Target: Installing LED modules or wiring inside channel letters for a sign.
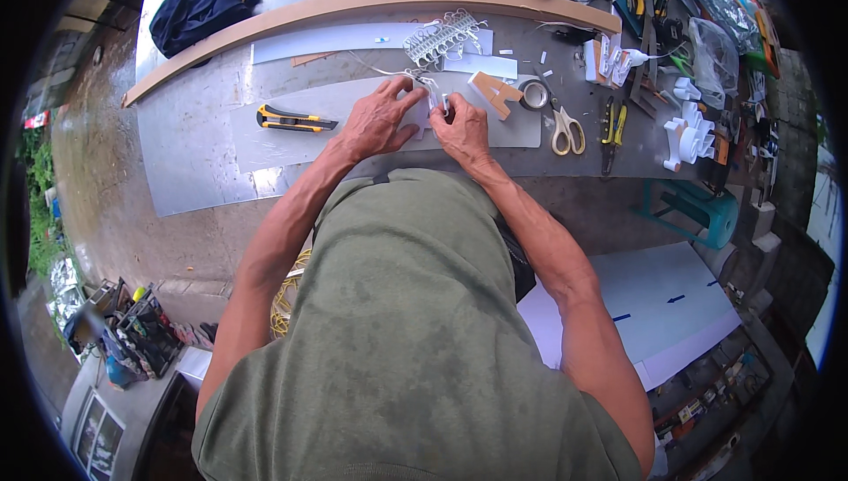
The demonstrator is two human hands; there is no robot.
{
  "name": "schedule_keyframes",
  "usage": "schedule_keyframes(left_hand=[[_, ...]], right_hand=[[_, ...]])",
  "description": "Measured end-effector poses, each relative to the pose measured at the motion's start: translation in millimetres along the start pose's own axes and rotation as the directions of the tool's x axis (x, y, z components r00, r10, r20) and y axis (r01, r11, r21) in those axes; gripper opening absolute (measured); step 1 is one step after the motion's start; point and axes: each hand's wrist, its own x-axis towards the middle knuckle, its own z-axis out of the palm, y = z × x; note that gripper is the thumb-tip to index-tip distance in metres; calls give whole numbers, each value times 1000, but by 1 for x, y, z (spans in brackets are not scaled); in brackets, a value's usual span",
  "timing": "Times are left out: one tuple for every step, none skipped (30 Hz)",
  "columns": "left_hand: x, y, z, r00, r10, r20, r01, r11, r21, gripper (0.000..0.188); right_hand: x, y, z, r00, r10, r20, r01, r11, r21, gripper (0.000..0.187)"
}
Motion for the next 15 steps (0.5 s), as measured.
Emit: schedule_keyframes(left_hand=[[-2,1,1,1000,-5,-5,5,1000,-3,62],[-5,3,3,999,-41,-13,41,999,13,62],[-7,4,4,997,-77,-23,77,997,29,62],[-10,7,6,996,-82,-26,83,996,25,62],[-13,9,7,992,-112,-60,114,993,20,62],[-16,11,9,985,-143,-93,145,989,13,61],[-19,12,13,984,-150,-98,151,988,10,61],[-23,13,17,979,-176,-106,177,984,2,61],[-25,13,21,973,-203,-114,203,979,-7,61],[-25,14,22,972,-207,-116,207,978,-10,61],[-25,16,22,964,-206,-167,205,979,-22,59],[-25,17,23,954,-204,-218,202,979,-34,58],[-26,17,24,953,-209,-221,205,978,-38,58],[-26,16,24,952,-188,-241,175,982,-76,53],[-25,14,25,951,-167,-261,142,983,-112,48]], right_hand=[[0,0,0,1000,-3,6,3,1000,-4,22],[-1,0,-1,1000,-14,11,14,1000,2,23],[-2,0,-2,1000,-25,15,25,1000,7,23],[-3,0,-2,999,-28,22,28,1000,4,23],[-4,-1,-1,998,-17,53,17,1000,-12,23],[-5,-1,-1,997,-5,83,7,1000,-29,24],[-6,-5,-1,996,-9,91,12,999,-32,24],[-7,-9,-1,996,-45,82,51,996,-69,24],[-7,-12,-1,994,-83,75,90,990,-107,24],[-7,-11,0,993,-84,80,92,990,-109,24],[-7,-11,1,991,-104,80,114,984,-136,24],[-6,-10,3,989,-124,80,136,977,-164,24],[-5,-10,3,988,-126,85,139,976,-167,24],[-5,-10,4,987,-134,85,148,971,-185,24],[-5,-10,5,986,-141,85,156,967,-204,24]])
